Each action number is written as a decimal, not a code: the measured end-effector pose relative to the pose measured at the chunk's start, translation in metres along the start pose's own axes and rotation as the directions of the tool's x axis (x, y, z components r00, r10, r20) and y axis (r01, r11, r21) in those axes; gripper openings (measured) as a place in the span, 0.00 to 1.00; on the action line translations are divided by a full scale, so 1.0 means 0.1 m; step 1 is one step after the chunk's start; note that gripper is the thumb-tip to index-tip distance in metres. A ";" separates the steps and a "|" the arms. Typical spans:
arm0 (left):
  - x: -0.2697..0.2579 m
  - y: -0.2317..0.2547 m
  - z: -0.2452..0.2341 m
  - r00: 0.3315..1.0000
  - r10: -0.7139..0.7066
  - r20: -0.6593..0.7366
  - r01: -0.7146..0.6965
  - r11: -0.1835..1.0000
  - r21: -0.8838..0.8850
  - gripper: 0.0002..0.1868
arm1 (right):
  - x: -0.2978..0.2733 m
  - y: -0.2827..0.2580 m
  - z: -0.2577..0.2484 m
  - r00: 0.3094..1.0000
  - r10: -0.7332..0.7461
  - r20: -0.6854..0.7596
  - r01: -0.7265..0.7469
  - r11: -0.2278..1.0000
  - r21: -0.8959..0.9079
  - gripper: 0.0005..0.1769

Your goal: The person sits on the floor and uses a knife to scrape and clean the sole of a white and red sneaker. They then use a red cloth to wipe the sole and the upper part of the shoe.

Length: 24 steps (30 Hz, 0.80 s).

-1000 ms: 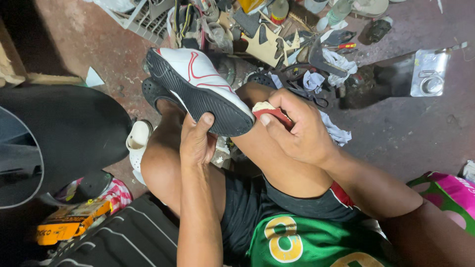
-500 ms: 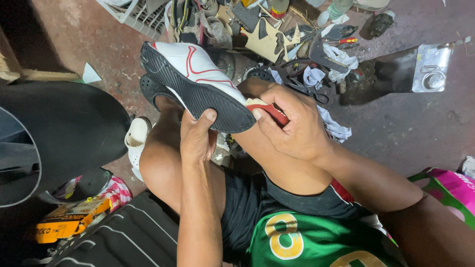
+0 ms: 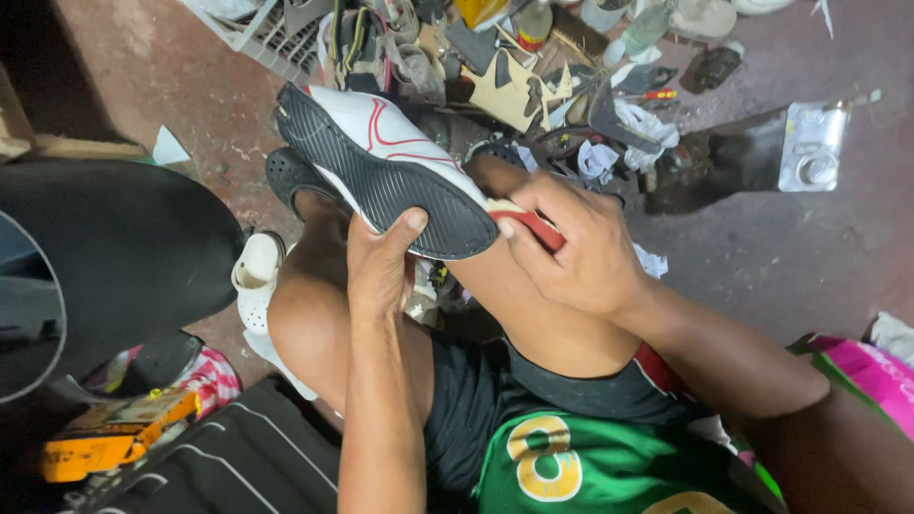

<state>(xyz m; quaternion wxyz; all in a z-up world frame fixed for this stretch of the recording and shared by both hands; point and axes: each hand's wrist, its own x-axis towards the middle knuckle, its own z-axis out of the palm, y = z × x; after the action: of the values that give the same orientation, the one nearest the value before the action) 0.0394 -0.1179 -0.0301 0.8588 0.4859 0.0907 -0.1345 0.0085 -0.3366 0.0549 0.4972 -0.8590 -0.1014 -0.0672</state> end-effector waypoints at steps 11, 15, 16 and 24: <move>0.02 0.02 -0.02 0.998 0.043 0.038 -0.046 0.996 0.081 0.31 | 0.25 0.13 -0.05 0.997 0.026 -0.069 -0.006 0.963 0.270 0.04; -0.02 0.01 -0.05 0.999 0.035 0.022 -0.036 0.998 0.053 0.32 | 0.11 0.17 -0.04 0.966 0.231 0.118 -0.257 0.791 0.555 0.05; -0.02 0.01 -0.04 0.999 0.024 0.028 -0.025 0.998 0.053 0.32 | 0.07 0.16 -0.03 0.957 0.257 0.132 -0.288 0.809 0.512 0.06; -0.03 0.04 0.00 0.999 0.026 0.030 -0.028 0.998 0.062 0.32 | 0.08 0.09 0.01 0.999 0.044 0.031 -0.046 0.995 0.092 0.07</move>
<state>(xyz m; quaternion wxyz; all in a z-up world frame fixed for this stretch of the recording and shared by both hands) 0.0382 -0.1153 -0.0257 0.8462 0.5117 0.0671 -0.1327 0.0185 -0.3394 0.0481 0.5365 -0.8380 -0.0921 -0.0390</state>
